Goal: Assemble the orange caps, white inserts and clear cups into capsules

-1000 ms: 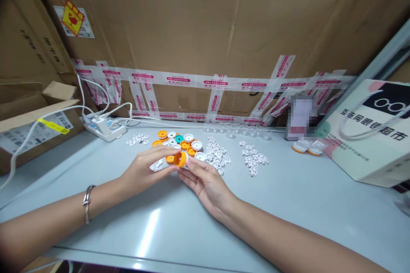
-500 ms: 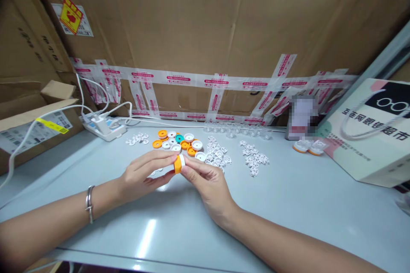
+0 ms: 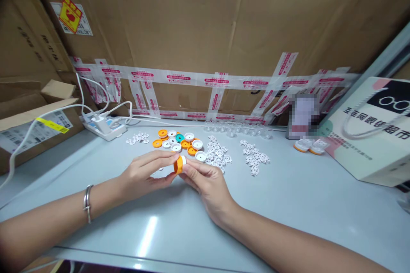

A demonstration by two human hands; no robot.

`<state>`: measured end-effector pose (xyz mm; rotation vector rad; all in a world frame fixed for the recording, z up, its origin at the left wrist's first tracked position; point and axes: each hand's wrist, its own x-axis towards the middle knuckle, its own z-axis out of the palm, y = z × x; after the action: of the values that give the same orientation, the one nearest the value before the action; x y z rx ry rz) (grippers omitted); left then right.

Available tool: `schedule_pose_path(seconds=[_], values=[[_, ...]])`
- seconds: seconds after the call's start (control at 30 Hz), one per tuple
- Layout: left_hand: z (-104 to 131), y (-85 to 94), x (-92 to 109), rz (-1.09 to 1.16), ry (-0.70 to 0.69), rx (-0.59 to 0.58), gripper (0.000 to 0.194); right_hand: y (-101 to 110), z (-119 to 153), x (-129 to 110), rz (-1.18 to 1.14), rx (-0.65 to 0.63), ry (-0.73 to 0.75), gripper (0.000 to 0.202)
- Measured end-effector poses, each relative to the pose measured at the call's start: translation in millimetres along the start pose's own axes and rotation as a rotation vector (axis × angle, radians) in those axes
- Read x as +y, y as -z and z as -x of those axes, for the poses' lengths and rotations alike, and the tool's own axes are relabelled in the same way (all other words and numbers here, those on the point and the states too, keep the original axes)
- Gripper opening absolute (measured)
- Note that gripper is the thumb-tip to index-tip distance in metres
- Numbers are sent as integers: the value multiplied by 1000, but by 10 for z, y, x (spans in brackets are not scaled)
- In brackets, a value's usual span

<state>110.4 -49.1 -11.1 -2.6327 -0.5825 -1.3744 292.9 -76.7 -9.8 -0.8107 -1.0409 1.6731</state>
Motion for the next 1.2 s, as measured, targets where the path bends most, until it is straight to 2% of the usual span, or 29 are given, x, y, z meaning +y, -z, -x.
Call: schedule_pose_path(seconds=[0.13, 0.43, 0.77, 0.93, 1.2], values=[[-38, 6, 32, 121, 126, -11, 34, -9, -1, -14, -75, -14, -34, 16], [-26, -7, 3, 312, 388, -144, 35, 25, -23, -21, -161, 71, -121, 17], [-24, -103, -26, 639, 596, -173, 28, 48, -42, -21, -177, 197, -204, 18], [-7, -158, -65, 726, 741, -197, 29, 74, -80, -24, -177, 213, -241, 18], [-28, -151, -103, 867, 833, -200, 28, 72, -94, -73, -215, 220, -257, 16]])
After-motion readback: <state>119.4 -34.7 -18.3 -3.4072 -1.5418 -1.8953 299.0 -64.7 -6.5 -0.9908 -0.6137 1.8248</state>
